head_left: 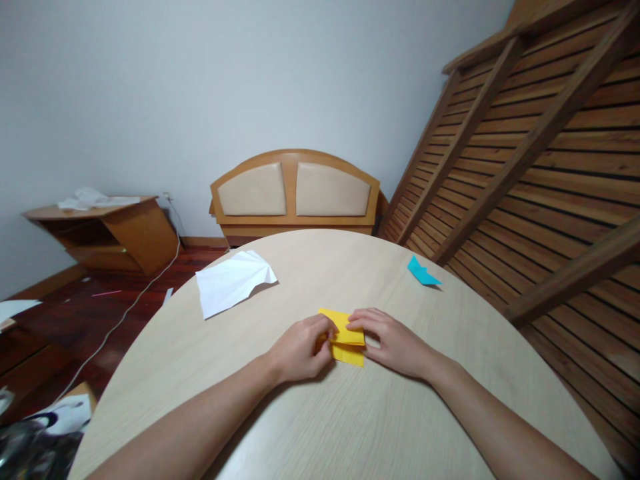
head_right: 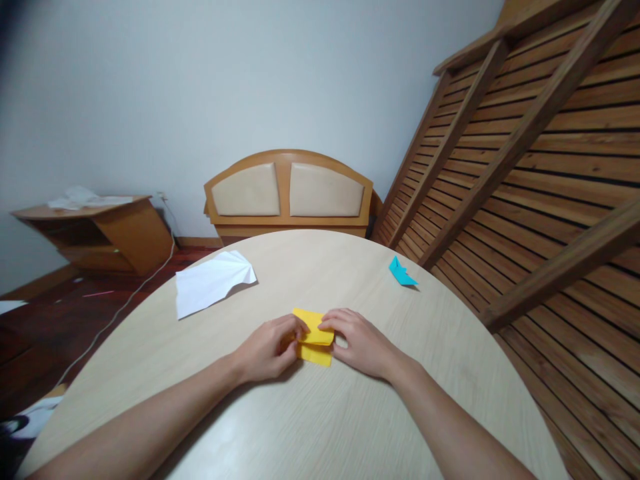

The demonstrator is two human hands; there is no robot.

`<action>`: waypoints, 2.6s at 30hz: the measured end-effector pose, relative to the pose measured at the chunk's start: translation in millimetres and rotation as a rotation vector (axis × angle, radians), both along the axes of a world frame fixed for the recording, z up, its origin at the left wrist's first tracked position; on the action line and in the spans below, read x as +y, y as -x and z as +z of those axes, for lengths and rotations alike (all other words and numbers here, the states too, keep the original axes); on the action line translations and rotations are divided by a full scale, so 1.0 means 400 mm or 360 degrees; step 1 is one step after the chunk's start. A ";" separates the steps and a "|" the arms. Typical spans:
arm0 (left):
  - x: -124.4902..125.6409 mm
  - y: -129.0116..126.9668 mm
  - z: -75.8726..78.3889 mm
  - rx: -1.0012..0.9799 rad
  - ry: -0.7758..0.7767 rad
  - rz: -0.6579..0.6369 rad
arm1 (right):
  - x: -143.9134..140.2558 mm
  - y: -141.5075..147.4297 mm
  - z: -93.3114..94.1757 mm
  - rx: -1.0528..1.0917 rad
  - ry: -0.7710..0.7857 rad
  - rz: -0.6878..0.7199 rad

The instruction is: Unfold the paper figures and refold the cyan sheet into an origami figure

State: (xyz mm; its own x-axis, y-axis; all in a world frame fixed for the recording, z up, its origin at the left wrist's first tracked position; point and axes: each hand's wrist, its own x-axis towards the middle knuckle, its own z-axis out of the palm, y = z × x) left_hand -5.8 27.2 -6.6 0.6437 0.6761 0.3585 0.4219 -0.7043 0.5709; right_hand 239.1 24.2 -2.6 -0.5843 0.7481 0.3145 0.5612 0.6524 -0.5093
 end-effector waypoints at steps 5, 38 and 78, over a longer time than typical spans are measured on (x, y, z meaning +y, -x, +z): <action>-0.003 0.002 -0.002 -0.0287 -0.0011 0.0124 | 0.005 0.014 -0.007 0.0292 0.0140 -0.0199; 0.041 0.009 -0.015 -0.1023 0.0599 0.0313 | 0.017 -0.027 0.014 0.0828 0.1274 -0.0261; -0.012 -0.019 0.020 0.0361 -0.0048 0.0565 | 0.013 -0.026 0.026 0.0836 0.1333 -0.0492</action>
State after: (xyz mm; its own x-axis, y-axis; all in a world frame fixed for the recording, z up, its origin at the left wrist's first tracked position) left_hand 1.8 22.3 1.3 0.4373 0.8616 0.2577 0.7541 -0.5074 0.4169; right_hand 249.4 29.4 7.9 -0.2692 0.9386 -0.2159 0.2200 -0.1583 -0.9626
